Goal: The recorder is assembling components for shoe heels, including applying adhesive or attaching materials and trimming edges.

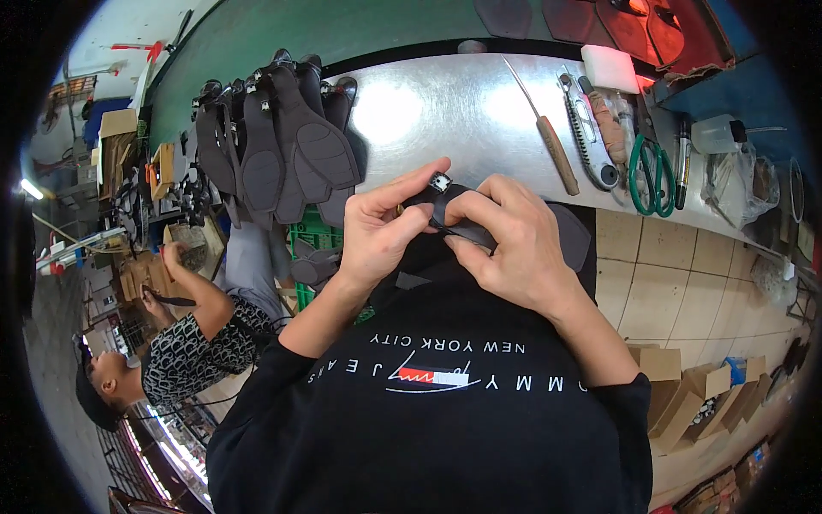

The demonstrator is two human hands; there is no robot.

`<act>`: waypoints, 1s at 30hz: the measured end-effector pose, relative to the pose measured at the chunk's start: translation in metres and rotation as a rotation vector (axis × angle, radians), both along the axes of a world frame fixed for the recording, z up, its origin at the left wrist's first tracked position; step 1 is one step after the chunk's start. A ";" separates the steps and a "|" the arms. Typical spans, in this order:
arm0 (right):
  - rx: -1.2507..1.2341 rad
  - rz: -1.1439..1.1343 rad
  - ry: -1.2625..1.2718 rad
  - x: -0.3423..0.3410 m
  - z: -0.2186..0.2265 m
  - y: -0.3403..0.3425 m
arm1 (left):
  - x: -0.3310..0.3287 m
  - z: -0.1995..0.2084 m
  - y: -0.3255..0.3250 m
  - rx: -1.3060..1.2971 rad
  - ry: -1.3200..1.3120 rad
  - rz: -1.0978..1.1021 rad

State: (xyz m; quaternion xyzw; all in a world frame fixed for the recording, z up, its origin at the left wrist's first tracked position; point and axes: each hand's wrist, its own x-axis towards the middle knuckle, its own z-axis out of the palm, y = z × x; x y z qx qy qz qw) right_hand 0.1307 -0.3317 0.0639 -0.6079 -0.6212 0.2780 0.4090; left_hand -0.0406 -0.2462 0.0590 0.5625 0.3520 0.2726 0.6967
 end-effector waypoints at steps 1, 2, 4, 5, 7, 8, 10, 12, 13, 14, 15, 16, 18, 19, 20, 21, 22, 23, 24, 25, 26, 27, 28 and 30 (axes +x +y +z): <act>-0.006 -0.029 0.020 -0.001 -0.001 -0.001 | 0.001 0.000 0.000 0.027 0.008 0.004; -0.005 -0.027 0.021 -0.002 -0.002 -0.001 | 0.001 -0.001 -0.001 0.054 0.018 0.011; 0.051 -0.037 -0.001 -0.003 -0.004 -0.001 | 0.001 0.001 0.002 0.001 0.031 0.007; 0.054 -0.034 -0.002 -0.003 -0.006 -0.001 | 0.000 0.003 0.004 -0.052 0.044 0.003; 0.164 -0.025 -0.061 -0.003 -0.010 -0.002 | -0.001 0.003 0.007 -0.100 0.053 -0.014; 0.168 -0.020 -0.063 -0.002 -0.012 -0.003 | -0.001 0.003 0.009 -0.150 0.062 -0.035; 0.310 -0.012 -0.146 0.000 -0.015 -0.003 | 0.000 0.006 0.010 -0.193 0.076 -0.037; 0.362 -0.030 -0.207 0.000 -0.018 -0.002 | 0.002 0.008 0.011 -0.237 0.091 -0.040; 0.410 -0.053 -0.266 0.000 -0.019 -0.002 | 0.003 0.009 0.012 -0.356 0.064 -0.005; 0.415 -0.048 -0.269 -0.001 -0.018 -0.001 | 0.004 0.009 0.012 -0.473 0.034 0.031; 0.411 -0.058 -0.293 -0.002 -0.017 -0.001 | 0.005 0.009 0.012 -0.469 0.029 0.035; 0.407 -0.068 -0.317 -0.003 -0.017 0.000 | 0.005 0.010 0.011 -0.571 0.020 0.071; 0.402 -0.093 -0.324 -0.007 -0.021 -0.002 | 0.005 0.008 0.010 -0.672 0.008 0.101; 0.393 -0.119 -0.327 -0.008 -0.023 -0.003 | 0.004 0.005 0.010 -0.739 -0.006 0.094; 0.396 -0.119 -0.329 -0.009 -0.025 -0.004 | 0.002 0.002 0.010 -0.806 -0.020 0.086; 0.387 -0.116 -0.308 -0.009 -0.026 -0.005 | 0.000 0.000 0.010 -0.804 -0.022 0.086; 0.378 -0.113 -0.286 -0.009 -0.026 -0.006 | -0.002 -0.002 0.011 -0.826 -0.085 0.062; 0.378 -0.112 -0.285 -0.007 -0.023 -0.006 | -0.003 -0.003 0.012 -0.850 -0.146 0.040; 0.351 -0.053 -0.251 -0.004 -0.017 -0.006 | -0.003 -0.001 0.012 -0.850 -0.145 0.042; 0.323 0.007 -0.217 -0.002 -0.011 -0.006 | -0.003 0.004 0.012 -0.706 -0.139 0.054; 0.324 0.008 -0.214 0.000 -0.005 -0.005 | -0.003 0.008 0.010 -0.561 -0.132 0.065; 0.318 0.021 -0.163 0.000 0.001 -0.005 | -0.003 0.011 0.008 -0.560 -0.129 0.067; 0.312 0.034 -0.110 0.000 0.004 -0.005 | -0.003 0.014 0.005 -0.456 -0.089 0.056; 0.227 -0.048 -0.028 -0.002 0.007 -0.011 | -0.007 0.016 0.005 -0.374 -0.027 -0.021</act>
